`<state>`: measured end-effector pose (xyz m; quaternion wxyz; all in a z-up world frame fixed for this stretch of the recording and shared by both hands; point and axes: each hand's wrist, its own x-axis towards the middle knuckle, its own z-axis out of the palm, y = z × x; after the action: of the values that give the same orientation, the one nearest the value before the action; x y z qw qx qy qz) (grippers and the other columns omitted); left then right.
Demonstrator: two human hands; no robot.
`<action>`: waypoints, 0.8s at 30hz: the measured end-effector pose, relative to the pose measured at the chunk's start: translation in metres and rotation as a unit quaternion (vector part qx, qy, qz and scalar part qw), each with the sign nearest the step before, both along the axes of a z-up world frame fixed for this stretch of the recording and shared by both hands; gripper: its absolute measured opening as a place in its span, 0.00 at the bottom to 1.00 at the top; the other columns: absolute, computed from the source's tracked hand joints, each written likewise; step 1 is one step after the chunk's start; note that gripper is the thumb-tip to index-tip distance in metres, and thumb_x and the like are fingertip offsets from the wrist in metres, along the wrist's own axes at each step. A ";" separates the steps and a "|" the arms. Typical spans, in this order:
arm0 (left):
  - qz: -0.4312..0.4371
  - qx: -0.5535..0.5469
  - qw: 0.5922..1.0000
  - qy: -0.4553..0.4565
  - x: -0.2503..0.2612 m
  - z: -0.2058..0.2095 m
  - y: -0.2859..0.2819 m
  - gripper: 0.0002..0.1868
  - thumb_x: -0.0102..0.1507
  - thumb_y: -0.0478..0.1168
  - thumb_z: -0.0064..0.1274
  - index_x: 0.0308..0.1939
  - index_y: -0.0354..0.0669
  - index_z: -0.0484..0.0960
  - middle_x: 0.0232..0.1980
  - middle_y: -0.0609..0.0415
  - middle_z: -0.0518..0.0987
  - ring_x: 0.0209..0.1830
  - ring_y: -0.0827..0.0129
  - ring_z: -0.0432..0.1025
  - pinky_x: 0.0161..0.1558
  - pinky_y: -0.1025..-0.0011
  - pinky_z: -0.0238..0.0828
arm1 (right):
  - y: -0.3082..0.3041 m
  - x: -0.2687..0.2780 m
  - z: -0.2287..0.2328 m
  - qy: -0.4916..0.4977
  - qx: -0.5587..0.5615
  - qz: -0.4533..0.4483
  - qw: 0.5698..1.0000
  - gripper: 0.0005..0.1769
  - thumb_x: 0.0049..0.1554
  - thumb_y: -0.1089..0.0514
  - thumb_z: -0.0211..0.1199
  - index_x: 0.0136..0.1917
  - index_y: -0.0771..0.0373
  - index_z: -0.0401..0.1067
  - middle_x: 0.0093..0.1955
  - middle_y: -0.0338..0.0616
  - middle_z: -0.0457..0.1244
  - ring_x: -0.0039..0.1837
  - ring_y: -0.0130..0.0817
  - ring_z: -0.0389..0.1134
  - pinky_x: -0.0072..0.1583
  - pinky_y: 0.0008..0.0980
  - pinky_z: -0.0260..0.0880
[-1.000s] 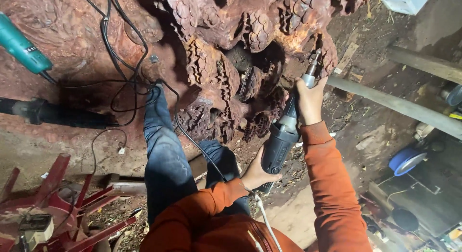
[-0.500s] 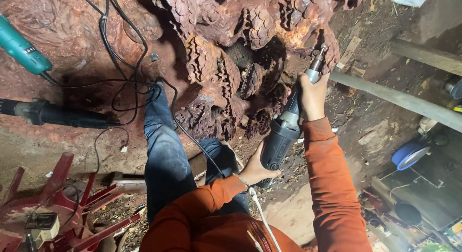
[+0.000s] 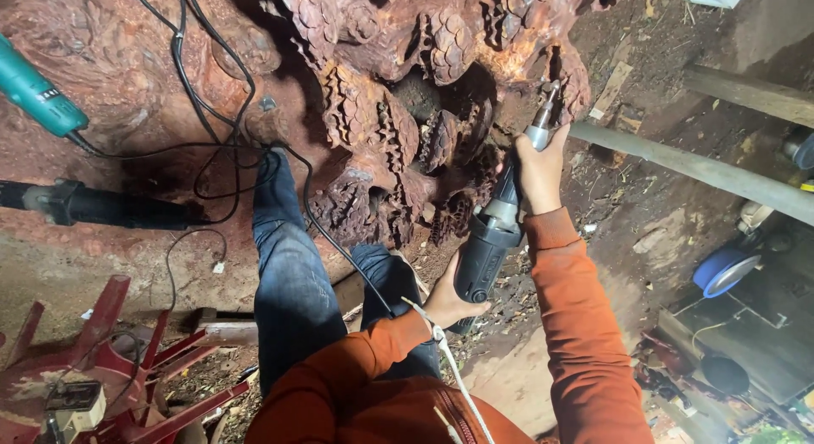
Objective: Carving and refining a large wooden root sculpture using rotary power tools.
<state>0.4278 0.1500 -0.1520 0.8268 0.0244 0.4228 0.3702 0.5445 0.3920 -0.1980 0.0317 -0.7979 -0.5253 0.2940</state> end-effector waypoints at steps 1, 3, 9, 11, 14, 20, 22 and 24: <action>-0.001 0.000 1.000 0.001 0.002 -0.001 -0.001 0.65 0.39 0.43 0.71 0.78 0.60 0.53 0.64 0.35 0.74 0.64 0.45 0.70 0.59 0.56 0.72 | 0.003 0.012 -0.006 0.001 0.000 -0.001 1.000 0.57 0.55 0.45 0.71 0.83 0.59 0.38 0.52 0.55 0.66 0.51 0.38 0.70 0.53 0.40 0.70; -0.013 0.002 1.000 0.015 0.005 -0.005 -0.003 0.66 0.39 0.43 0.71 0.79 0.62 0.51 0.63 0.36 0.75 0.62 0.46 0.71 0.58 0.56 0.74 | 0.009 0.032 -0.020 0.021 0.009 -0.014 1.000 0.58 0.56 0.45 0.72 0.83 0.63 0.36 0.50 0.52 0.67 0.47 0.36 0.73 0.50 0.38 0.73; -0.031 -0.017 0.999 0.020 -0.014 0.003 0.009 0.66 0.38 0.43 0.71 0.78 0.59 0.54 0.61 0.36 0.76 0.60 0.48 0.73 0.55 0.58 0.76 | 0.005 -0.037 0.024 0.104 0.015 -0.075 0.992 0.56 0.54 0.53 0.69 0.81 0.71 0.36 0.45 0.54 0.66 0.39 0.38 0.75 0.42 0.36 0.77; -0.031 -0.021 0.999 0.018 -0.009 0.005 0.006 0.66 0.38 0.43 0.71 0.78 0.60 0.55 0.60 0.36 0.77 0.60 0.48 0.74 0.55 0.58 0.76 | 0.012 0.005 -0.001 0.086 0.014 -0.064 0.994 0.56 0.54 0.51 0.70 0.81 0.69 0.37 0.47 0.54 0.66 0.40 0.39 0.75 0.41 0.37 0.76; -0.023 -0.021 0.999 0.019 -0.003 0.003 0.004 0.66 0.37 0.43 0.71 0.78 0.61 0.55 0.60 0.36 0.77 0.59 0.48 0.74 0.53 0.59 0.76 | 0.008 -0.022 0.013 0.043 0.002 -0.054 0.998 0.58 0.53 0.47 0.72 0.81 0.68 0.39 0.50 0.55 0.66 0.44 0.37 0.74 0.45 0.39 0.74; -0.010 -0.026 0.999 0.028 0.006 -0.003 -0.005 0.65 0.36 0.43 0.71 0.77 0.62 0.57 0.60 0.36 0.77 0.60 0.47 0.73 0.54 0.57 0.74 | -0.002 -0.018 0.009 0.034 -0.001 -0.047 0.998 0.60 0.55 0.47 0.70 0.82 0.68 0.32 0.53 0.60 0.65 0.49 0.41 0.73 0.49 0.43 0.72; -0.018 -0.021 0.999 0.034 0.010 -0.007 -0.008 0.65 0.36 0.43 0.71 0.77 0.62 0.56 0.60 0.35 0.77 0.60 0.46 0.73 0.57 0.57 0.74 | -0.005 -0.017 0.010 0.005 -0.004 -0.025 1.000 0.60 0.57 0.46 0.70 0.83 0.66 0.32 0.56 0.64 0.64 0.54 0.44 0.71 0.54 0.47 0.68; -0.036 -0.010 0.998 0.041 0.012 -0.008 -0.010 0.66 0.36 0.44 0.71 0.78 0.63 0.55 0.60 0.38 0.77 0.61 0.47 0.73 0.58 0.58 0.74 | -0.007 -0.015 0.012 -0.013 -0.016 -0.026 0.999 0.58 0.55 0.45 0.69 0.82 0.63 0.35 0.58 0.62 0.64 0.57 0.44 0.70 0.58 0.44 0.68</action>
<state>0.4393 0.1397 -0.1602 0.8216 0.0466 0.4591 0.3348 0.5292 0.3846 -0.1862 0.0199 -0.8156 -0.5000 0.2905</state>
